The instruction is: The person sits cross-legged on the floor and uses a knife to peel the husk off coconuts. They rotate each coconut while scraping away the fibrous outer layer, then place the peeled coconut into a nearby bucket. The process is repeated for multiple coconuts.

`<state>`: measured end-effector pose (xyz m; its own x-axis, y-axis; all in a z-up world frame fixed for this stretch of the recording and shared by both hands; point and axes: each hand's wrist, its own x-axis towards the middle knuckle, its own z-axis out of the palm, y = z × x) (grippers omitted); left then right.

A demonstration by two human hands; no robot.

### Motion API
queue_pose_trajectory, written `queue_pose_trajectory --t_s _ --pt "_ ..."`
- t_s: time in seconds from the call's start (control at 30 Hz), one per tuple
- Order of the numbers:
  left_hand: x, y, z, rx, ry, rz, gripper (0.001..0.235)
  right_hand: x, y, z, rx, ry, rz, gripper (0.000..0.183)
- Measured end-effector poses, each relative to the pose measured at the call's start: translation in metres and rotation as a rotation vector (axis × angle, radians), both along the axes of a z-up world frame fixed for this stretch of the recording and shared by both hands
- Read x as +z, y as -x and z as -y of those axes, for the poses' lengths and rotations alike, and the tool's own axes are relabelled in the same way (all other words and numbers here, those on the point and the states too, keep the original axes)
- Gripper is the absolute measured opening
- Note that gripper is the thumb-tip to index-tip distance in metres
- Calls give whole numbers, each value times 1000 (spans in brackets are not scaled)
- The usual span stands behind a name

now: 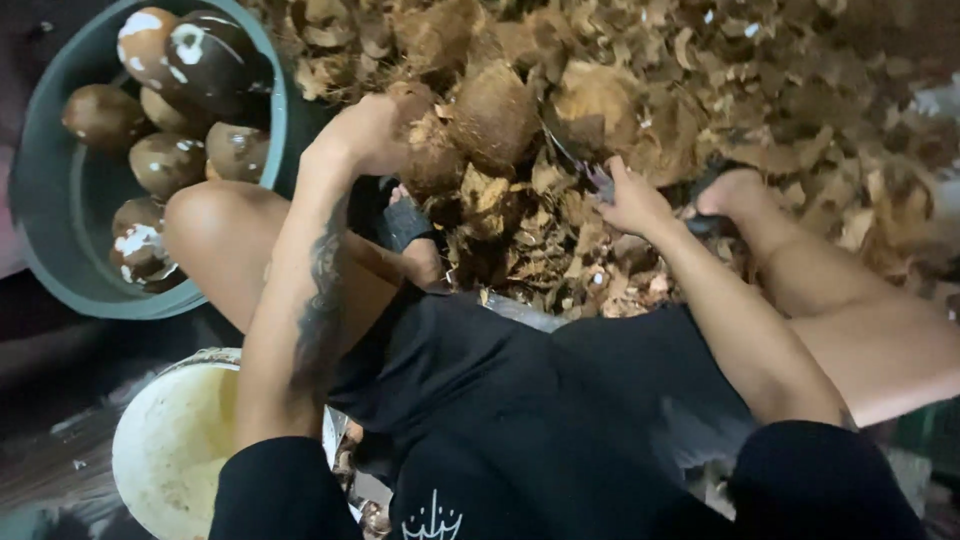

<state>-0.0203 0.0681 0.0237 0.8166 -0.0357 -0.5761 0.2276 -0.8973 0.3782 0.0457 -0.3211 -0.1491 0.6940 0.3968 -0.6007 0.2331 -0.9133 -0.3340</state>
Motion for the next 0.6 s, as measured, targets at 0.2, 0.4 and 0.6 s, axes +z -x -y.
queue_pose_trajectory --t_s 0.2,0.4,0.6 --pt "-13 -1 7 42 -56 -191 75 -8 17 5 -92 -81 -52 69" --pt "-53 -6 1 -115 -30 -40 67 65 9 -11 -385 -113 -148 25" --pt "-79 -2 17 -265 -24 119 48 184 -9 30 -657 -180 -113 31"
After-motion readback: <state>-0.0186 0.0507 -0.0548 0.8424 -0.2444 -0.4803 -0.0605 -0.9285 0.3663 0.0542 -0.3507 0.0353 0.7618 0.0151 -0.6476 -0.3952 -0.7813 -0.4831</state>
